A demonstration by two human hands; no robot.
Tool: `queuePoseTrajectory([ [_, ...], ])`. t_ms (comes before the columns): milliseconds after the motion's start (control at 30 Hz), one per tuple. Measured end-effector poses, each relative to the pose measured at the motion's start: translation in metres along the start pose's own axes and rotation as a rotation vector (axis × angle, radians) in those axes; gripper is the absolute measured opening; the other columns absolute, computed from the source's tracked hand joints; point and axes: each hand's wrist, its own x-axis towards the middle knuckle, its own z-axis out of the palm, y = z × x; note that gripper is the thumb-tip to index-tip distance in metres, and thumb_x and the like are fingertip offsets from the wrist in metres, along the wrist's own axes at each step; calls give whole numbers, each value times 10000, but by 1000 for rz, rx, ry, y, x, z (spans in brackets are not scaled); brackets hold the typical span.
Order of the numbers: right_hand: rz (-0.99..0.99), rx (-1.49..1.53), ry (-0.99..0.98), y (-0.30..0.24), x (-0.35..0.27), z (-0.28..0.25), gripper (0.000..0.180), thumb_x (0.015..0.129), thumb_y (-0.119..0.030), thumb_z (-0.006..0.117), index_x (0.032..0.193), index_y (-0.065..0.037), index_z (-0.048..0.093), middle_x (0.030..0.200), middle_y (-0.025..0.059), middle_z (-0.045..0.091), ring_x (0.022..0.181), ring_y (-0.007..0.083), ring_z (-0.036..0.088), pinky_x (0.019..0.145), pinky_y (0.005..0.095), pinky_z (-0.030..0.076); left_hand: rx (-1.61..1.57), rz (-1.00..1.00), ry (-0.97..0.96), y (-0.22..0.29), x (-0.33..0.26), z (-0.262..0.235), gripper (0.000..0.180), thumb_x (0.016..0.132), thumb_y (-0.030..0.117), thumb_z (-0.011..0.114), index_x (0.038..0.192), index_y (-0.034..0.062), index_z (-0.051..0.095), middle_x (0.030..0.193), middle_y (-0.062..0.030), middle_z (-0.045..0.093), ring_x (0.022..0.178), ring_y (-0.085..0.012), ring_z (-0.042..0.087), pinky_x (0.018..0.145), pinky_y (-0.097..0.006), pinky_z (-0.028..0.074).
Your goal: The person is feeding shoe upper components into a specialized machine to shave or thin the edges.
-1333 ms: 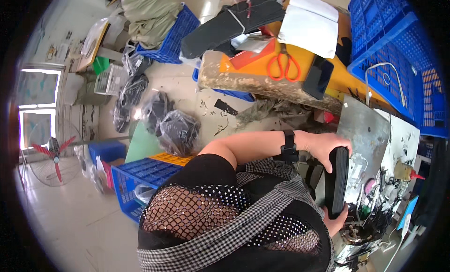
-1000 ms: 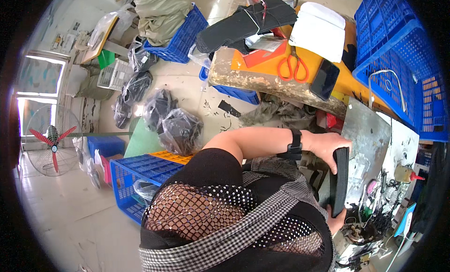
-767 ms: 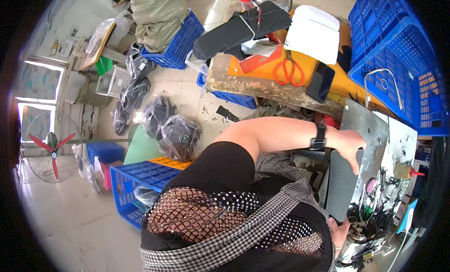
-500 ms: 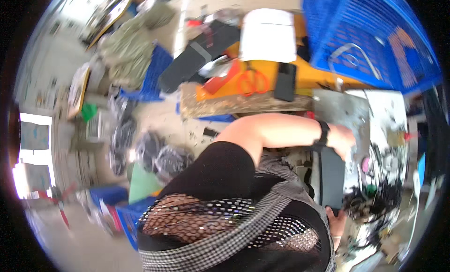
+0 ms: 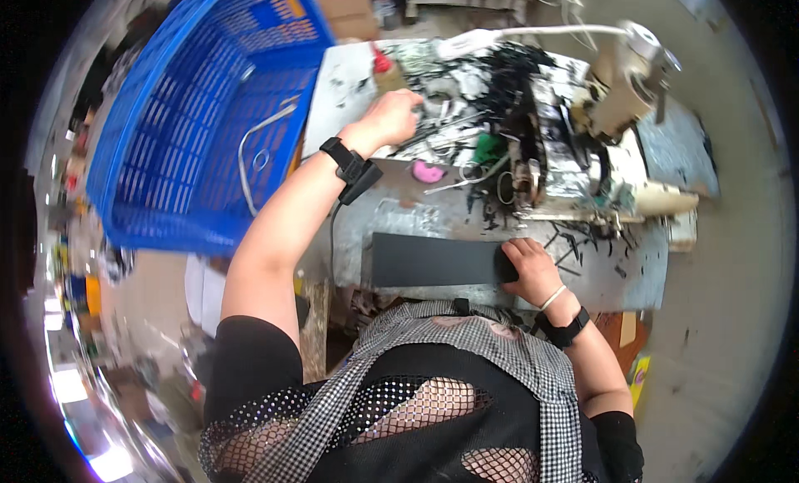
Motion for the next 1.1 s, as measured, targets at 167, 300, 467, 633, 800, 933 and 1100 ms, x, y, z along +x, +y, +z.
queuePoseTrajectory([
  [167,-24,22,66,-8,-8,-10,727,489,-111,808,1157,-20,535,1190,143,553,1096,330,523,945,401,432,146,103,-254,-10,58,31,337,725,113,579,1048,77,664,1079,-169,648,1035,-343,611,883,-441,499],
  [300,-39,50,60,-17,-8,-27,734,488,-97,808,1165,-34,532,1123,113,552,1060,305,522,925,390,430,171,124,-243,-27,69,49,233,739,113,574,943,80,681,978,-181,668,961,-337,639,839,-437,509],
  [467,-121,131,91,-6,-17,-53,745,472,-83,814,1157,-36,525,1035,90,530,976,297,505,865,371,440,-320,96,-162,62,7,7,244,757,216,750,850,24,631,715,-73,664,680,-212,656,630,-383,515],
  [633,-229,199,177,8,-21,-86,718,470,-72,795,1136,-23,532,1001,104,528,937,308,509,834,390,447,-623,456,-426,130,-98,29,441,770,167,761,1128,40,537,1022,-92,636,922,-153,607,841,-296,487],
  [800,-302,268,283,40,-29,-102,624,566,-108,744,1151,-25,543,978,117,552,925,317,527,824,389,452,-1028,82,-545,156,-90,19,386,807,73,713,1141,4,533,1012,-56,614,989,-124,591,872,-282,482],
  [933,-337,334,395,63,-35,-121,762,586,-265,841,1237,-34,519,1134,138,534,1051,305,531,911,388,443,-1135,35,-545,173,-70,6,270,852,68,675,1081,3,548,1010,-38,616,925,-88,593,850,-243,478],
  [1100,-260,444,414,87,-43,-131,734,635,-240,826,1275,-65,514,1212,147,496,1136,296,508,947,371,436,-1021,-35,-620,182,-44,2,178,875,89,647,1010,24,552,944,3,615,869,-50,565,790,-215,461],
])
